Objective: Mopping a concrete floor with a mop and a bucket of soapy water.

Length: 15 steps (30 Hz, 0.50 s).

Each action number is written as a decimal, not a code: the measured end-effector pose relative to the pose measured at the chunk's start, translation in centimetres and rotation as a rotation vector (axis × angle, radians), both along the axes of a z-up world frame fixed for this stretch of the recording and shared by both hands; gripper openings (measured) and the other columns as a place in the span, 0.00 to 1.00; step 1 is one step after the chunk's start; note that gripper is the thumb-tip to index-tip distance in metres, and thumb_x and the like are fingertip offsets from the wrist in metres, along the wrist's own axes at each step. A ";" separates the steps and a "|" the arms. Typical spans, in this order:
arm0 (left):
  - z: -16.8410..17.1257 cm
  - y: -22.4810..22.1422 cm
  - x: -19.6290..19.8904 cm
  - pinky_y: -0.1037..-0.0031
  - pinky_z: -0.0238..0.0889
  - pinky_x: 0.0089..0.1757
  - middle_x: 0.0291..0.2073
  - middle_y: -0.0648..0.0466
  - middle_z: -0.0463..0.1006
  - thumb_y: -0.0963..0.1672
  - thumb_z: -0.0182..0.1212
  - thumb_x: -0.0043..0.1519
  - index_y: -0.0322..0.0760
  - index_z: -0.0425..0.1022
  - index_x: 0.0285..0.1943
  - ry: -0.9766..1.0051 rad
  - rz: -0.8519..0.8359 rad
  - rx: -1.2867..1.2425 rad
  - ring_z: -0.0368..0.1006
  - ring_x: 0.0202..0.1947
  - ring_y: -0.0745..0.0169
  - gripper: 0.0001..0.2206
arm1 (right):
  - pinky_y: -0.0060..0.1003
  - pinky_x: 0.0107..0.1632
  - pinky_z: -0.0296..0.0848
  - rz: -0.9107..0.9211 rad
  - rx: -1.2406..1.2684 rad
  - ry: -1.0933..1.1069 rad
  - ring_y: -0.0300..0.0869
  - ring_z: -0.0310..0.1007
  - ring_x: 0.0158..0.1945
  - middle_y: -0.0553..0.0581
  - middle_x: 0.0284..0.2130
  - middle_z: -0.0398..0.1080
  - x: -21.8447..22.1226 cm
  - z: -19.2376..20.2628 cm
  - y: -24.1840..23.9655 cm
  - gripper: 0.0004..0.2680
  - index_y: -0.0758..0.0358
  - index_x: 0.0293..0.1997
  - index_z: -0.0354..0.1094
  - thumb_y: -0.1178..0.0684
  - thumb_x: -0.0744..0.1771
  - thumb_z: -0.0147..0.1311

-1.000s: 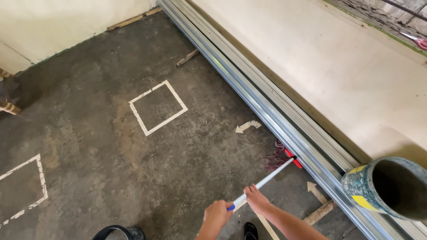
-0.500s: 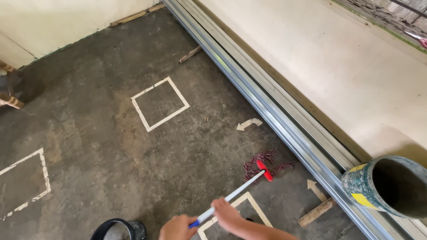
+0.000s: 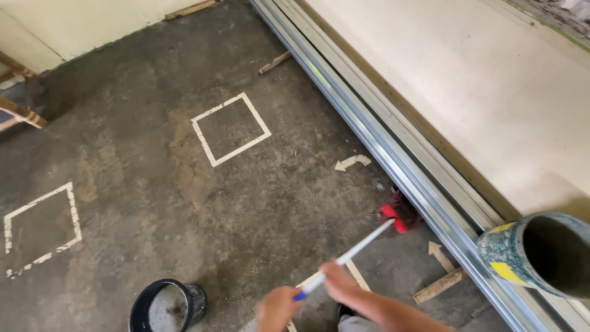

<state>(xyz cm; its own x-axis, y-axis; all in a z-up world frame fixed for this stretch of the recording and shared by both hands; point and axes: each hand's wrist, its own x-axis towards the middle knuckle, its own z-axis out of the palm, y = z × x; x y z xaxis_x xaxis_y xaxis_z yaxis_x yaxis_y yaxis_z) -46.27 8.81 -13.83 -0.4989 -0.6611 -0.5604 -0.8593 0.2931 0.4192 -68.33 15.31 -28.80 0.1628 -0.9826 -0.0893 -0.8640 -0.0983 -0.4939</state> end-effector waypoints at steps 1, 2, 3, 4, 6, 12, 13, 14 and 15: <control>2.0 -0.9 2.5 0.60 0.69 0.50 0.44 0.52 0.81 0.52 0.66 0.55 0.64 0.80 0.56 -0.055 0.051 0.034 0.77 0.49 0.51 0.18 | 0.51 0.57 0.71 -0.153 0.335 -0.140 0.59 0.68 0.52 0.64 0.45 0.62 3.3 6.8 -1.6 0.04 0.64 0.44 0.63 0.60 0.67 0.46; 4.2 -2.2 5.2 0.62 0.69 0.51 0.45 0.54 0.81 0.54 0.69 0.54 0.64 0.79 0.56 -0.111 0.102 0.061 0.77 0.50 0.54 0.19 | 0.48 0.51 0.79 -0.305 0.664 -0.283 0.56 0.70 0.49 0.63 0.47 0.59 6.0 14.6 -2.8 0.03 0.63 0.45 0.61 0.59 0.69 0.42; 2.1 -3.4 8.3 0.62 0.69 0.51 0.45 0.54 0.81 0.54 0.69 0.54 0.64 0.79 0.56 -0.108 0.099 0.062 0.77 0.50 0.54 0.19 | 0.48 0.51 0.79 -0.308 0.665 -0.281 0.56 0.70 0.49 0.63 0.47 0.59 7.6 10.9 -2.5 0.03 0.63 0.45 0.61 0.59 0.69 0.42; 0.0 -4.8 11.4 0.65 0.71 0.52 0.42 0.53 0.83 0.53 0.67 0.56 0.63 0.79 0.58 -0.088 0.024 0.178 0.80 0.49 0.56 0.20 | 0.49 0.55 0.72 -0.070 0.289 -0.145 0.58 0.66 0.51 0.65 0.47 0.62 9.1 7.1 -2.4 0.05 0.68 0.43 0.62 0.60 0.65 0.48; -2.7 -6.6 13.9 0.68 0.72 0.52 0.40 0.52 0.85 0.52 0.66 0.57 0.62 0.79 0.61 -0.063 -0.058 0.292 0.83 0.48 0.57 0.20 | 0.50 0.59 0.64 0.168 -0.083 0.001 0.59 0.63 0.54 0.67 0.47 0.64 10.2 3.7 -2.2 0.08 0.72 0.41 0.64 0.61 0.61 0.54; 7.5 -3.4 0.5 0.58 0.70 0.46 0.35 0.50 0.82 0.47 0.68 0.52 0.65 0.82 0.53 0.012 -0.095 -0.019 0.79 0.43 0.48 0.18 | 0.48 0.56 0.68 -0.055 0.108 -0.092 0.57 0.66 0.54 0.64 0.46 0.65 3.0 4.0 -0.5 0.10 0.66 0.50 0.64 0.62 0.64 0.47; 7.6 -3.0 -1.6 0.57 0.70 0.45 0.35 0.50 0.82 0.47 0.67 0.52 0.64 0.83 0.50 0.036 -0.068 -0.069 0.79 0.42 0.48 0.16 | 0.49 0.55 0.68 -0.241 0.164 -0.185 0.57 0.67 0.54 0.63 0.46 0.66 1.3 4.4 -0.4 0.09 0.62 0.50 0.65 0.61 0.65 0.46; 7.6 -2.7 -3.7 0.57 0.71 0.43 0.34 0.50 0.82 0.46 0.67 0.52 0.62 0.84 0.46 0.061 -0.043 -0.124 0.78 0.41 0.48 0.14 | 0.50 0.54 0.69 -0.428 0.215 -0.277 0.57 0.68 0.53 0.61 0.45 0.66 -0.4 4.8 -0.3 0.09 0.58 0.49 0.66 0.60 0.66 0.46; 5.7 -2.0 -4.9 0.57 0.71 0.43 0.34 0.50 0.82 0.46 0.67 0.52 0.62 0.84 0.46 0.055 -0.039 -0.128 0.78 0.41 0.48 0.14 | 0.50 0.54 0.69 -0.422 0.213 -0.283 0.57 0.68 0.53 0.61 0.45 0.66 -2.4 0.8 0.2 0.09 0.58 0.49 0.66 0.60 0.66 0.46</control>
